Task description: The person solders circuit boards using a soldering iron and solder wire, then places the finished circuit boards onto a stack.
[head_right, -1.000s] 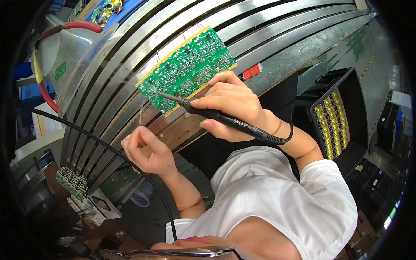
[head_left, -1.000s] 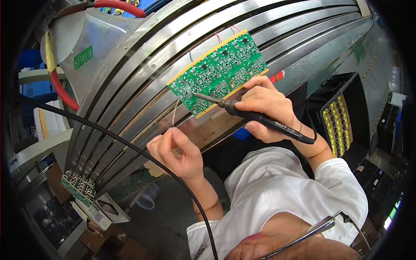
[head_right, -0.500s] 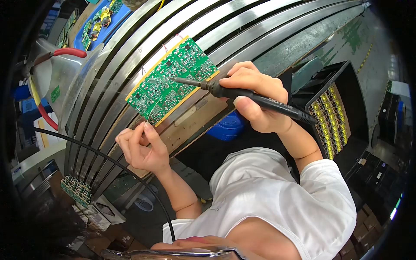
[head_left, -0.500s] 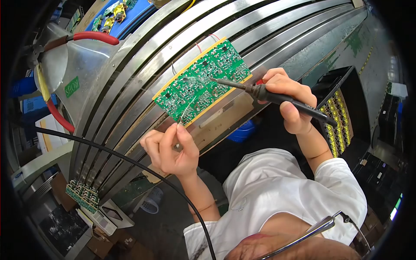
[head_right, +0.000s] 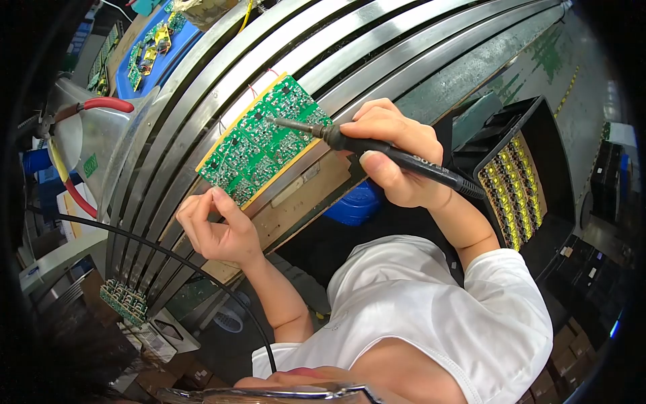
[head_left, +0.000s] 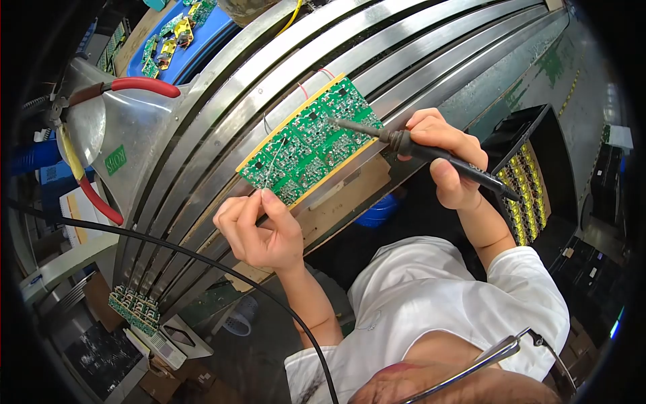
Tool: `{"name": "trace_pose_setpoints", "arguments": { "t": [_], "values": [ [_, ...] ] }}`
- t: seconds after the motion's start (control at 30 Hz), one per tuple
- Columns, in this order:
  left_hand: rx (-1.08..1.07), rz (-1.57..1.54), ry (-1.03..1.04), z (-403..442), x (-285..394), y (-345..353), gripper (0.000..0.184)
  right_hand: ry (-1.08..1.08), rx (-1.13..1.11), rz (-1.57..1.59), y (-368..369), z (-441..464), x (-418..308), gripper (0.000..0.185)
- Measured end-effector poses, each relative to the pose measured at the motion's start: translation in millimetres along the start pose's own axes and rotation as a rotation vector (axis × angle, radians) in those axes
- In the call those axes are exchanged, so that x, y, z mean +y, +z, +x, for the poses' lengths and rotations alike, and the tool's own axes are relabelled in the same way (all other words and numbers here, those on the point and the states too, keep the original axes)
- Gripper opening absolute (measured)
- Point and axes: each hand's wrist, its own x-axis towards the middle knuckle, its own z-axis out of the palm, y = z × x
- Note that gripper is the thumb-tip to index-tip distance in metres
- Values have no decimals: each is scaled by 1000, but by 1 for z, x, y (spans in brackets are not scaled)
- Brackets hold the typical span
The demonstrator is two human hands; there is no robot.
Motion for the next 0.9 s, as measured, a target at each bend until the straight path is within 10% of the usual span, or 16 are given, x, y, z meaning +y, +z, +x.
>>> {"name": "trace_pose_setpoints", "arguments": {
  "t": [0.9],
  "values": [
    [69, 93, 107, -6, 5, -1, 5, 112, 19, 68, 17, -12, -1, 41]
  ]
}}
